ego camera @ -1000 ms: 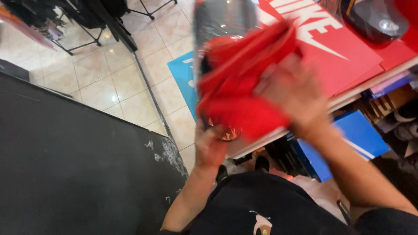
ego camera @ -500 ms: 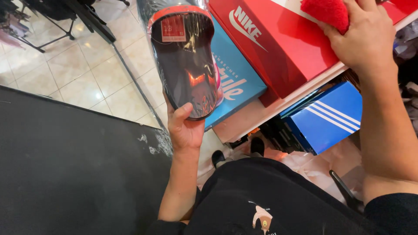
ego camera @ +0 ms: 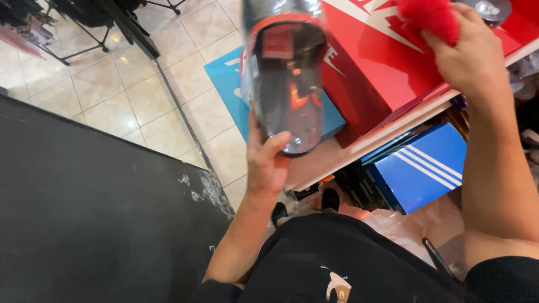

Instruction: Organizing and dusting shoe boxes and footwear in a storage or retail environment.

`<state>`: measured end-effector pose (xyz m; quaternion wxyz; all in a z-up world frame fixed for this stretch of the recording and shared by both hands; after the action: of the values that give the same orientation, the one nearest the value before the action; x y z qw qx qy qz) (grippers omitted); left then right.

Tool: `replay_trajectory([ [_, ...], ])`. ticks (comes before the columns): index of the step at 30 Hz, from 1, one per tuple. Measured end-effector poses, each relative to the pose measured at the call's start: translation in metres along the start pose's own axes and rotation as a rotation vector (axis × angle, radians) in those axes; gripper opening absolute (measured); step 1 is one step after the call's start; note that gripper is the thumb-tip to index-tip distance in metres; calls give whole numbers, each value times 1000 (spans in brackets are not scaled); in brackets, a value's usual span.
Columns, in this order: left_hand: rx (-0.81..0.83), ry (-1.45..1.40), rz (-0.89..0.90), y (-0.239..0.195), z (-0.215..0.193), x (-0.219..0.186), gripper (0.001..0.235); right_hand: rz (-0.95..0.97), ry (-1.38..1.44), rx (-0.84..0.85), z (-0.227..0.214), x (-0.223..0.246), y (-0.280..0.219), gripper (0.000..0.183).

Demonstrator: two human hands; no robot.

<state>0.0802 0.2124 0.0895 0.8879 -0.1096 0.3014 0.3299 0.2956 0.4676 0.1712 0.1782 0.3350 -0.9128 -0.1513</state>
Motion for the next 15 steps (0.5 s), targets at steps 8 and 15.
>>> replay_trajectory([
  [8,18,29,-90,25,144,44,115,600,679,-147,31,-122,-9,30],
  [15,-92,422,-107,26,156,84,107,611,883,-114,31,-119,-8,32],
])
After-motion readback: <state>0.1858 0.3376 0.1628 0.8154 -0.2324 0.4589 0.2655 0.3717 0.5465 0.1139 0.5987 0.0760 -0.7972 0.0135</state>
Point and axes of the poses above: each hand's wrist, its own y-axis towards the middle knuckle, its own z-axis out of the palm, x = y × z, the point moved 9 cm from there along y, towards the middle knuckle, and after that the axes turned 7 degrees about -x, right-handed, at the moved point
